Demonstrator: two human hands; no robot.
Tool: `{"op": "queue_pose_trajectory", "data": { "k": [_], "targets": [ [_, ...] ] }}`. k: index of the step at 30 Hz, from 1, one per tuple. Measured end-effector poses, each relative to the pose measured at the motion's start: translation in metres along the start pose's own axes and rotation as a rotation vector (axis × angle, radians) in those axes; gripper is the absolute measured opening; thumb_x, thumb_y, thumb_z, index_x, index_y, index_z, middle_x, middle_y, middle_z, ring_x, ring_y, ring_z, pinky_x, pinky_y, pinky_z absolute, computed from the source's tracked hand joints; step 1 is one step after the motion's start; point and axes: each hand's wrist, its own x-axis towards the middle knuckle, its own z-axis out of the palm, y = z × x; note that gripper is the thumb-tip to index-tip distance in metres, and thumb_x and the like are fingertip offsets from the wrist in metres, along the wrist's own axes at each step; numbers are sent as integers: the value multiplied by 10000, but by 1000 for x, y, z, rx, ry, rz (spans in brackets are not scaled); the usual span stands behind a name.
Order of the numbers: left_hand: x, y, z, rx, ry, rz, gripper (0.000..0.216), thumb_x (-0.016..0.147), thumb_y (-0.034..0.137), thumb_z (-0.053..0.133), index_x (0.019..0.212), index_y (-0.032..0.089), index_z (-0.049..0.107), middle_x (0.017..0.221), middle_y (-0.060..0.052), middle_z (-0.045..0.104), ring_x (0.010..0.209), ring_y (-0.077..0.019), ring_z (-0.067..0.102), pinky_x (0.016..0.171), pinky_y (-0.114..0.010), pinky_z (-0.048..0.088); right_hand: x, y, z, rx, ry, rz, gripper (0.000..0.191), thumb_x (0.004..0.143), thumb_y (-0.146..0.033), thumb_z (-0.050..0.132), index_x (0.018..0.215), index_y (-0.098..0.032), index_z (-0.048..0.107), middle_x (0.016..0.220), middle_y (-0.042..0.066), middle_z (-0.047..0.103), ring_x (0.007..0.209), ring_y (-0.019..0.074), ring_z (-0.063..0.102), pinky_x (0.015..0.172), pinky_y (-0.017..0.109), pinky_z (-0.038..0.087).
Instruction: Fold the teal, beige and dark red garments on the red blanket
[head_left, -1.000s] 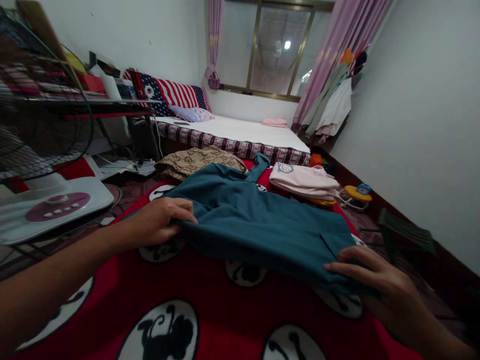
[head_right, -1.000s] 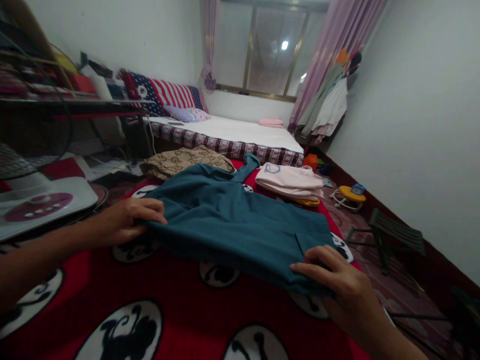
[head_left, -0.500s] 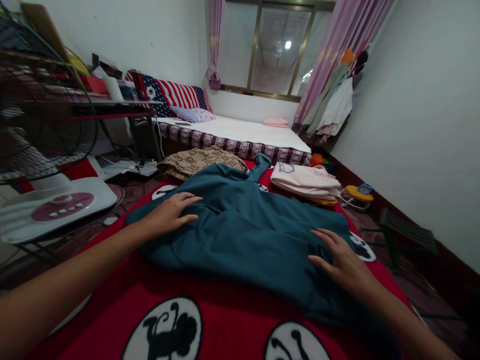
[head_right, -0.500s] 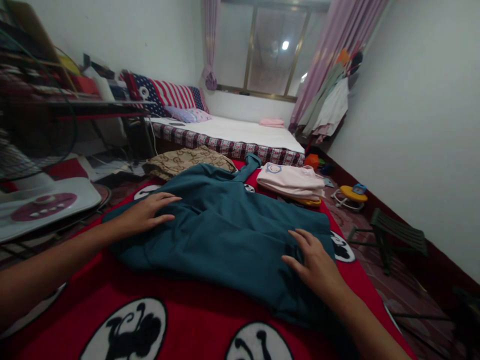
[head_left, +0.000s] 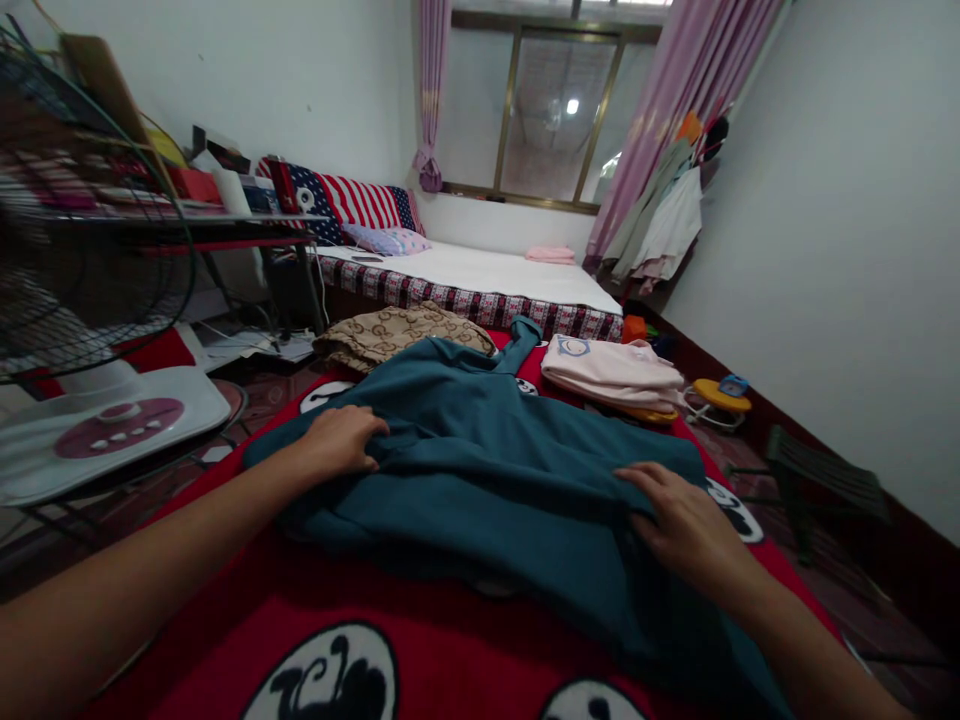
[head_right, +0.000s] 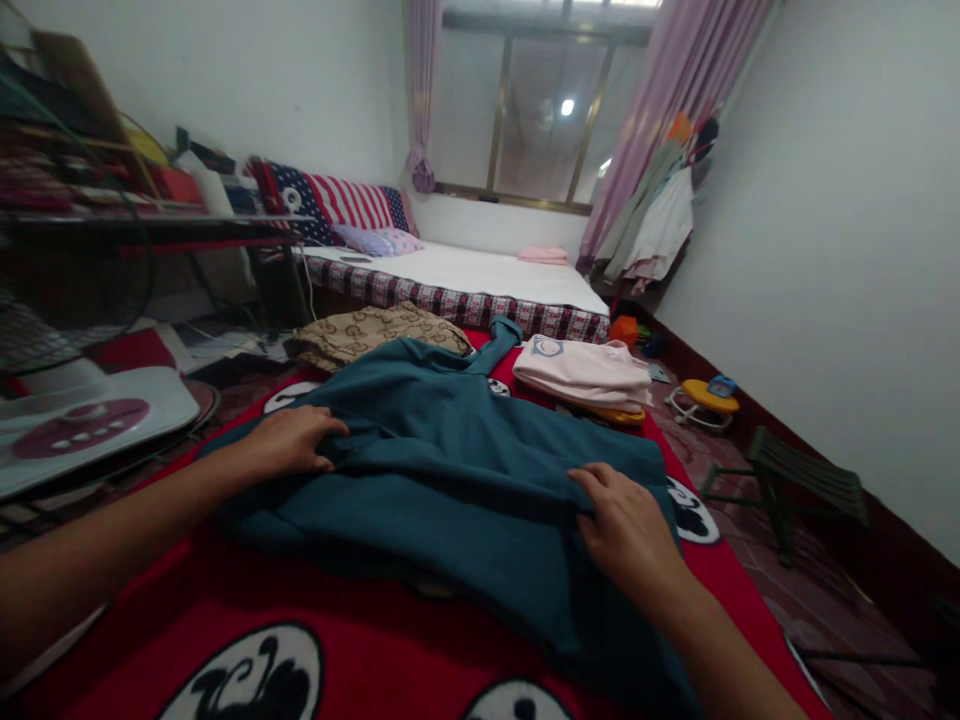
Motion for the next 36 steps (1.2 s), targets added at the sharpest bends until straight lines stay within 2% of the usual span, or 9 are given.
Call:
{"op": "queue_pose_trajectory", "data": {
  "k": [3,6,10,18,23,27,31,34,36],
  "targets": [
    [31,14,-25,-37,93,31,531,698,475,699,1182,259,672,1179,-94,634,1087,-299,592,863,-342,477,31,-39,7,176,41,-94,468,872,-320,542,1326,-206,546,1367,103,544,1203,249,558,1020,389,447],
    [68,30,-42,-80,257,76,427,791,462,623,1155,247,682,1174,-91,626,1089,-276,586,895,-330,465,50,-70,38,223,-38,-129,537,910,-435,507,1402,-220,481,1480,116,440,1360,289,407,1111,512,324],
    [122,52,-46,-53,380,120,401,812,345,608,1186,208,656,1180,-108,610,1111,-277,564,952,-352,436,53,-82,76,217,-60,-133,549,953,-497,403,1440,-244,435,1551,98,314,1450,311,218,1132,606,202],
    [236,100,-38,-45,334,84,393,757,221,634,1146,166,654,1211,-163,602,1153,-316,531,951,-393,417,47,-74,77,403,18,-107,422,945,-423,458,1301,-234,585,1477,89,451,1400,283,351,1147,572,243],
    [281,115,-29,-75,240,8,298,728,211,666,998,89,700,1099,-189,661,1040,-307,596,904,-395,418,47,-72,82,463,61,-99,375,930,-394,500,1254,-242,611,1454,80,482,1376,289,389,1143,567,270],
    [290,119,-30,-119,284,-47,266,816,220,589,969,38,708,1038,-200,668,977,-282,618,853,-374,425,45,-72,84,497,81,-95,357,923,-380,519,1242,-252,613,1445,72,493,1367,289,402,1145,564,271],
    [271,124,-54,-167,464,-32,334,924,314,471,1127,166,692,1115,-150,644,1020,-278,601,836,-352,453,45,-70,84,565,99,-96,331,915,-374,531,1208,-254,627,1410,72,527,1348,292,422,1146,571,263],
    [230,127,-69,-244,690,139,406,980,397,362,1209,226,650,1150,-100,601,1047,-230,576,875,-327,444,48,-67,86,695,174,-46,335,913,-369,527,1206,-232,614,1382,95,540,1306,288,467,1120,534,330],
    [190,127,-63,-283,779,369,362,968,391,413,1146,228,682,1133,-90,599,1065,-220,559,927,-339,424,52,-64,88,843,260,30,354,916,-395,510,1211,-216,589,1350,114,550,1247,276,522,1068,482,411]
  ]
}}
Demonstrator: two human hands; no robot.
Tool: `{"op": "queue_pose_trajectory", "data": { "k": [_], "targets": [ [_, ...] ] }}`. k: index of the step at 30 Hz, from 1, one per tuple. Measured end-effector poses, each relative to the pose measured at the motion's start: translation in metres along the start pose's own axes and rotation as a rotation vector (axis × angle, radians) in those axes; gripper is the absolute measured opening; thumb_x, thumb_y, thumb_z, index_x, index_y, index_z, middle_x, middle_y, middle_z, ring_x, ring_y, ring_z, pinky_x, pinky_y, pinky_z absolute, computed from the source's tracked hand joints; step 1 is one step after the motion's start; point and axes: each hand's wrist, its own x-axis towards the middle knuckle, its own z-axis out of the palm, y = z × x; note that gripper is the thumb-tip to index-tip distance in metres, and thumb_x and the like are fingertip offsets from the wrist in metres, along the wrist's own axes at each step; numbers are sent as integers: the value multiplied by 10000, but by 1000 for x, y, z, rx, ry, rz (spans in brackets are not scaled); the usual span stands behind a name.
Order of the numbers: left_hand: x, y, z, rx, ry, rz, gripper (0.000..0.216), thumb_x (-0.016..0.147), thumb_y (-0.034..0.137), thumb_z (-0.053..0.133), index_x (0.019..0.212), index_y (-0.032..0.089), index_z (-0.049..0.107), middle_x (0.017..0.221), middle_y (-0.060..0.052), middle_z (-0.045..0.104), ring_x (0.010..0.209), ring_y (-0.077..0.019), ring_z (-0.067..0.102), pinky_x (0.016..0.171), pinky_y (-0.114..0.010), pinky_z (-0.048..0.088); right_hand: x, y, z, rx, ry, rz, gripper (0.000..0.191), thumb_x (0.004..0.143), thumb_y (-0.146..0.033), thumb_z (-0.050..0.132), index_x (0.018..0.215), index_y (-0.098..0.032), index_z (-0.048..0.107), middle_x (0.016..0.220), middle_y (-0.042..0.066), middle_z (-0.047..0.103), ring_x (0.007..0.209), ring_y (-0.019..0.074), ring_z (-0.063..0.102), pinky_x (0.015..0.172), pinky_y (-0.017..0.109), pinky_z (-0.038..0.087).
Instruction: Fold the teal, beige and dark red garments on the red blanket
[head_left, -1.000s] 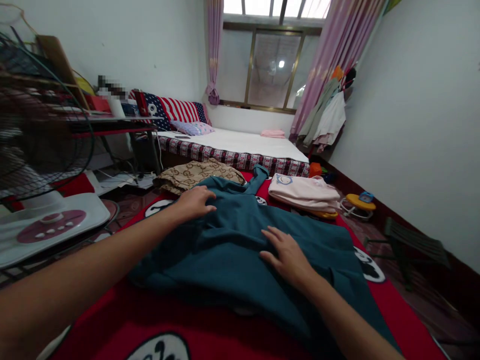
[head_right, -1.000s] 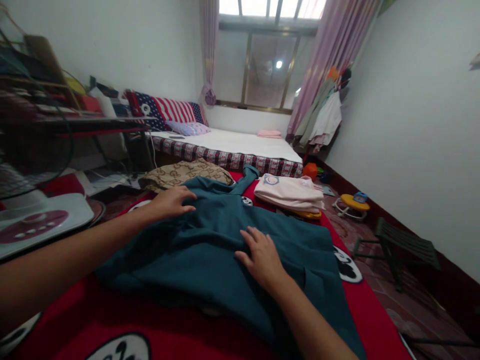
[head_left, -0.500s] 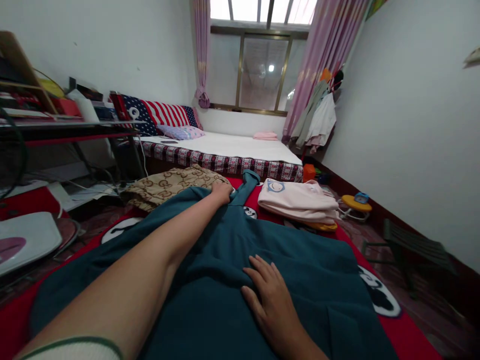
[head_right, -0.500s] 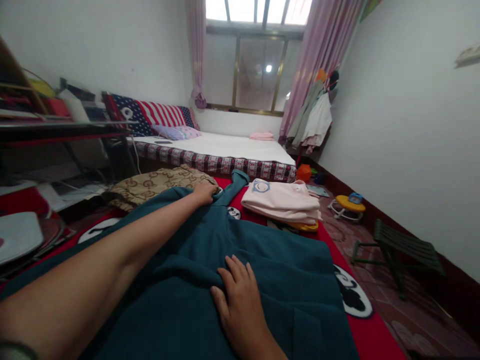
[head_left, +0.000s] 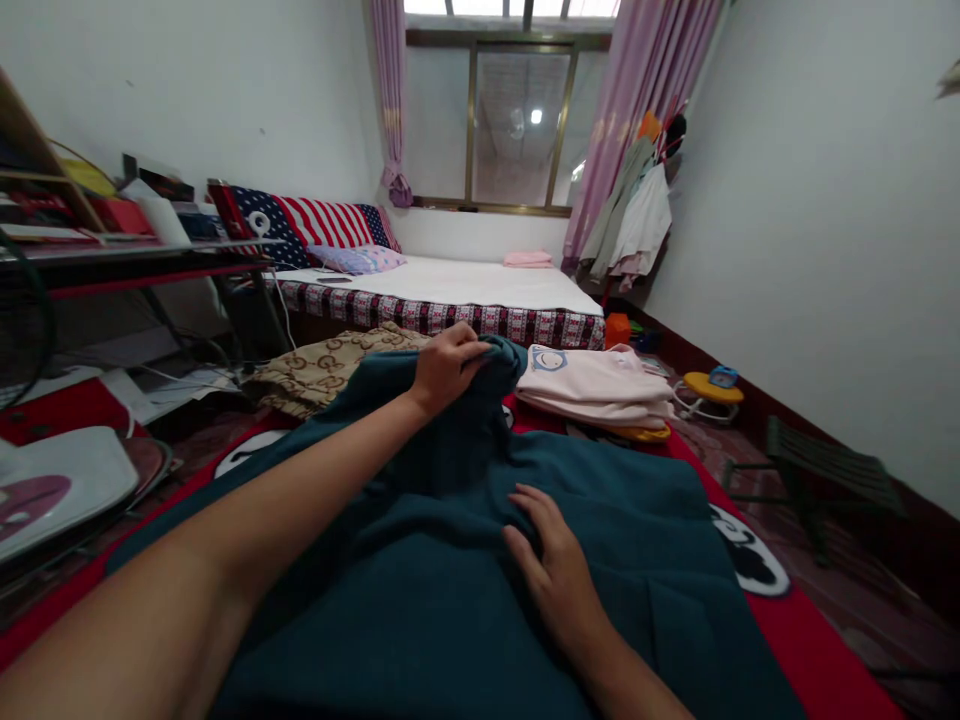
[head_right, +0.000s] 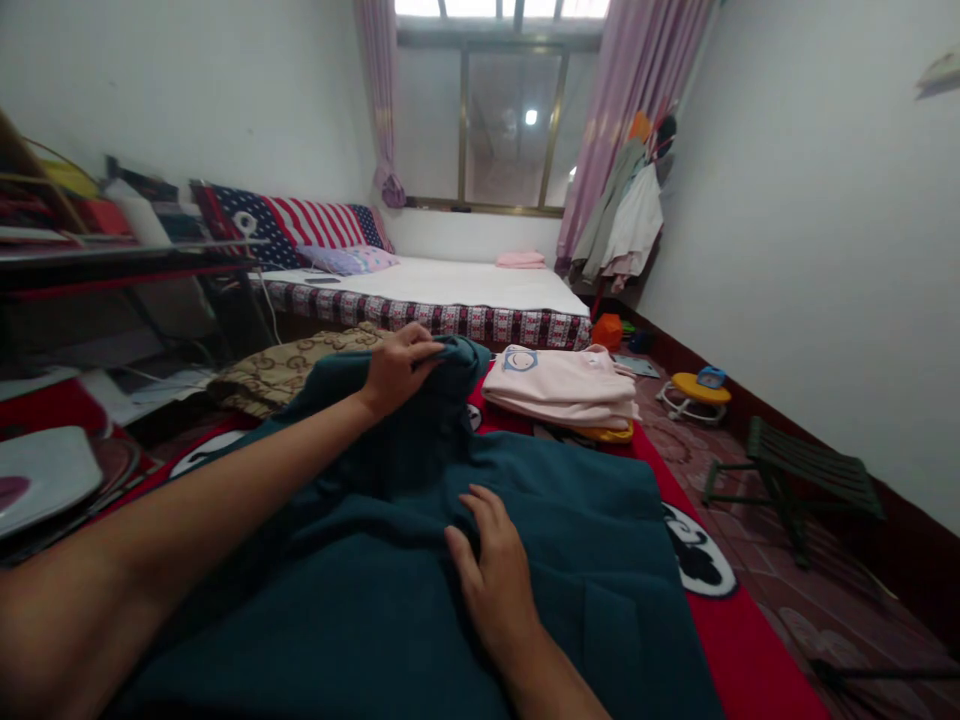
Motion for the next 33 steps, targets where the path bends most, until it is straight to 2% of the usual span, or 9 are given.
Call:
{"op": "queue_pose_trajectory", "data": {
  "k": [4,9,13,19,21,24,27,30,33],
  "targets": [
    [-96,20,-14,-118,-318,395,220,899,325,558,1052,280,710,1276,-65,581,1198,-250,501,1048,-432,348,7,10,2,281,246,212,476,905,-492,493,1270,-187,489,1174,130,624,1051,255,635,916,435,522],
    [-173,15,12,-213,-380,261,317,909,248,514,1195,263,652,1288,-103,606,1205,-240,535,1078,-483,353,33,15,-5,315,409,241,588,863,-533,516,1306,-154,439,1217,162,578,1096,264,602,836,400,544],
    [-172,12,18,-285,-342,223,317,866,221,545,1151,270,676,1232,-90,645,1158,-238,572,1050,-470,392,87,2,-15,61,345,106,517,858,-508,513,1185,-111,556,1211,178,595,1087,257,588,962,403,458],
    [-169,16,5,-331,-231,171,306,803,213,615,1098,245,690,1137,-89,671,1092,-234,592,974,-426,453,141,-15,2,-358,-31,181,769,608,-336,812,1294,-144,523,1272,177,595,1165,326,553,955,411,430],
    [-171,16,-1,-268,-184,128,348,779,227,636,1124,234,675,1158,-91,655,1112,-248,572,992,-436,434,144,-19,7,-378,-84,206,562,581,-229,807,1114,-155,646,1117,148,675,1075,327,606,905,392,450],
    [-173,15,-9,-138,-126,34,478,730,212,647,1209,205,632,1255,-113,596,1199,-283,505,1033,-455,389,145,-30,-1,-382,7,193,236,777,-251,605,985,-170,682,1024,116,697,1027,283,620,910,378,438],
    [-172,10,-16,-41,-84,-43,608,700,139,601,1304,201,567,1375,-128,507,1299,-304,418,1074,-467,338,134,-47,-25,-146,317,66,324,875,-320,413,1038,-147,633,1013,98,682,974,226,611,888,338,458],
    [-171,3,-20,-18,-52,-95,682,699,97,555,1369,214,507,1453,-122,429,1360,-304,348,1094,-469,312,91,-57,-56,210,572,-93,298,850,-377,456,968,-155,616,913,55,667,883,208,607,834,333,488],
    [-169,-4,-24,-75,-28,-137,642,743,122,537,1376,224,498,1436,-106,445,1345,-285,365,1096,-450,324,19,-55,-84,166,283,-85,240,840,-366,510,940,-196,648,875,36,675,851,219,630,833,360,505]
  ]
}}
